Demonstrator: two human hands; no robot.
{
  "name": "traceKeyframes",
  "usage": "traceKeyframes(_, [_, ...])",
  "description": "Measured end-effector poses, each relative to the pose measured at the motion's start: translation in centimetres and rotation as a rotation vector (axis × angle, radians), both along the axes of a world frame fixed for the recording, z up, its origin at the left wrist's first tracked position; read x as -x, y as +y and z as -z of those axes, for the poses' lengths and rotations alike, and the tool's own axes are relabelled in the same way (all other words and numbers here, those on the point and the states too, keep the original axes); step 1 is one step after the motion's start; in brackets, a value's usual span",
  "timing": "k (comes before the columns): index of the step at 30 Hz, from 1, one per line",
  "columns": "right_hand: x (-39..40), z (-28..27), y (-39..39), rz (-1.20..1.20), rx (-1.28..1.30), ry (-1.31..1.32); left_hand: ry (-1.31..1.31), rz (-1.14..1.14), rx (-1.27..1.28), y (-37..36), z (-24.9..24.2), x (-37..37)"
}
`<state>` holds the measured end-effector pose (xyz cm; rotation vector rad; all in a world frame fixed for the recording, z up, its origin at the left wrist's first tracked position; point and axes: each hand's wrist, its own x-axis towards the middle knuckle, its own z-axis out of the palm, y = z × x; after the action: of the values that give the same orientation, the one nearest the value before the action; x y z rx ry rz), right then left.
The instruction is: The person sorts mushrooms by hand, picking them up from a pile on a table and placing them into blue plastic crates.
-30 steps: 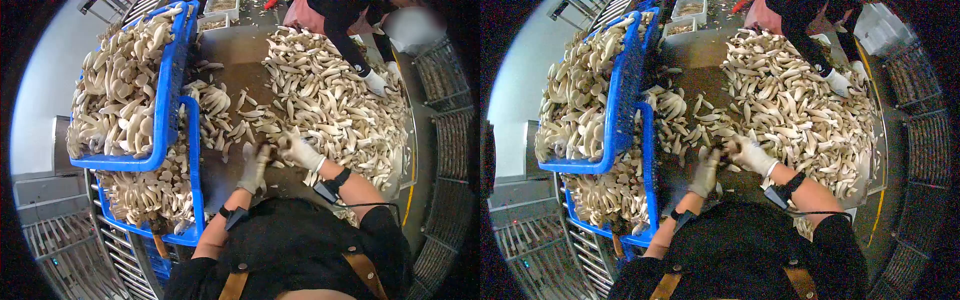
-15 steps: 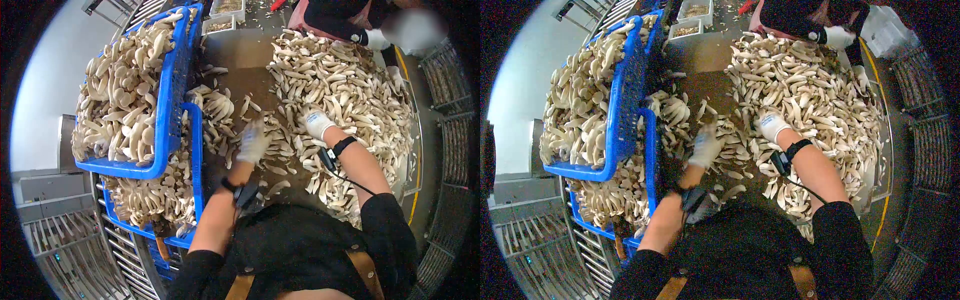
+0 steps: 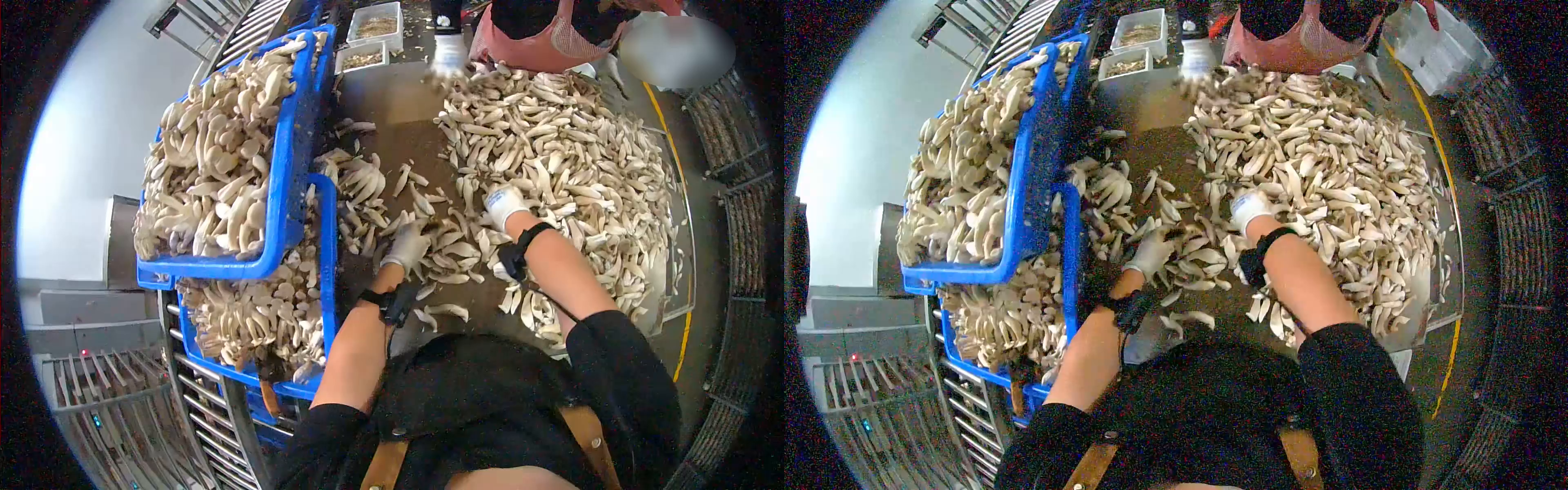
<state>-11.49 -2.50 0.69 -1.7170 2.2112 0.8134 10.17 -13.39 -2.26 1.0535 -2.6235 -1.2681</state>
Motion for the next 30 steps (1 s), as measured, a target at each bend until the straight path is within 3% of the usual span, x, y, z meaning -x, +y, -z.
traceKeyframes(3, [0.2,-1.5,0.7,0.042,0.017,-0.018,0.298,-0.157,-0.125,0.6,0.5,-3.8])
traceKeyframes(5, [-0.3,-2.4,1.3,-0.024,0.119,-0.017,0.135,-0.289,-0.109,1.6,0.9,-5.8])
traceKeyframes(7, [-1.4,-4.5,0.3,-0.017,0.150,-0.110,0.147,-0.253,-0.031,2.6,0.5,-7.0])
traceKeyframes(8, [-2.7,-6.3,-0.4,-0.020,0.190,-0.261,0.160,-0.239,0.012,3.1,0.4,-7.0])
traceKeyframes(9, [-3.9,-4.0,-0.8,-0.068,0.473,-0.385,0.065,-0.297,-0.012,3.9,1.0,-6.6])
traceKeyframes(10, [-5.3,-1.9,-0.8,-0.052,0.564,-0.464,0.080,-0.226,-0.061,4.1,-0.6,-5.9])
traceKeyframes(11, [-6.6,0.3,-1.6,-0.068,0.662,-0.554,-0.077,-0.183,0.067,4.3,2.1,-5.3])
traceKeyframes(12, [-6.5,4.6,-3.0,0.032,0.653,-0.765,-0.234,-0.133,0.193,4.5,4.7,-4.7])
traceKeyframes(13, [-7.4,4.6,-4.5,0.086,0.600,-0.885,-0.181,-0.134,0.094,3.7,3.0,-3.8])
traceKeyframes(14, [-8.4,4.6,-5.9,0.147,0.546,-0.998,-0.184,-0.166,0.179,3.9,2.1,-3.4])
traceKeyframes(15, [-9.7,2.1,-5.4,0.189,0.475,-1.007,-0.200,-0.138,-0.010,3.1,0.6,-3.6])
traceKeyframes(16, [-9.4,4.6,-6.3,0.603,0.405,-1.470,-0.054,-0.161,0.111,3.3,1.5,-4.3])
traceKeyframes(18, [-8.2,5.6,-6.5,0.074,0.287,-0.785,-0.134,-0.120,-0.100,2.8,1.4,-4.6])
traceKeyframes(19, [-8.6,4.6,-6.7,0.181,0.261,-0.720,-0.005,-0.221,0.040,3.3,6.4,-3.7])
traceKeyframes(21, [-10.2,3.7,-6.9,0.168,0.406,-0.722,-0.085,-0.161,-0.009,3.1,4.0,-4.2])
traceKeyframes(22, [-8.6,7.4,-7.3,0.142,0.480,-0.680,-0.050,-0.188,-0.036,3.2,3.5,-4.3])
traceKeyframes(24, [-9.2,6.9,-8.4,0.125,0.480,-0.820,0.009,-0.223,-0.104,3.9,3.2,-4.6])
traceKeyframes(26, [-9.4,6.1,-8.6,0.127,0.479,-0.951,0.135,-0.289,-0.025,4.9,1.4,-6.2])
traceKeyframes(28, [-9.5,6.1,-9.1,0.312,0.448,-1.156,0.364,-0.363,0.091,7.0,-0.9,-9.4])
traceKeyframes(30, [-8.7,7.7,-9.4,0.222,0.452,-1.151,0.196,-0.193,0.148,7.7,-3.5,-13.8])
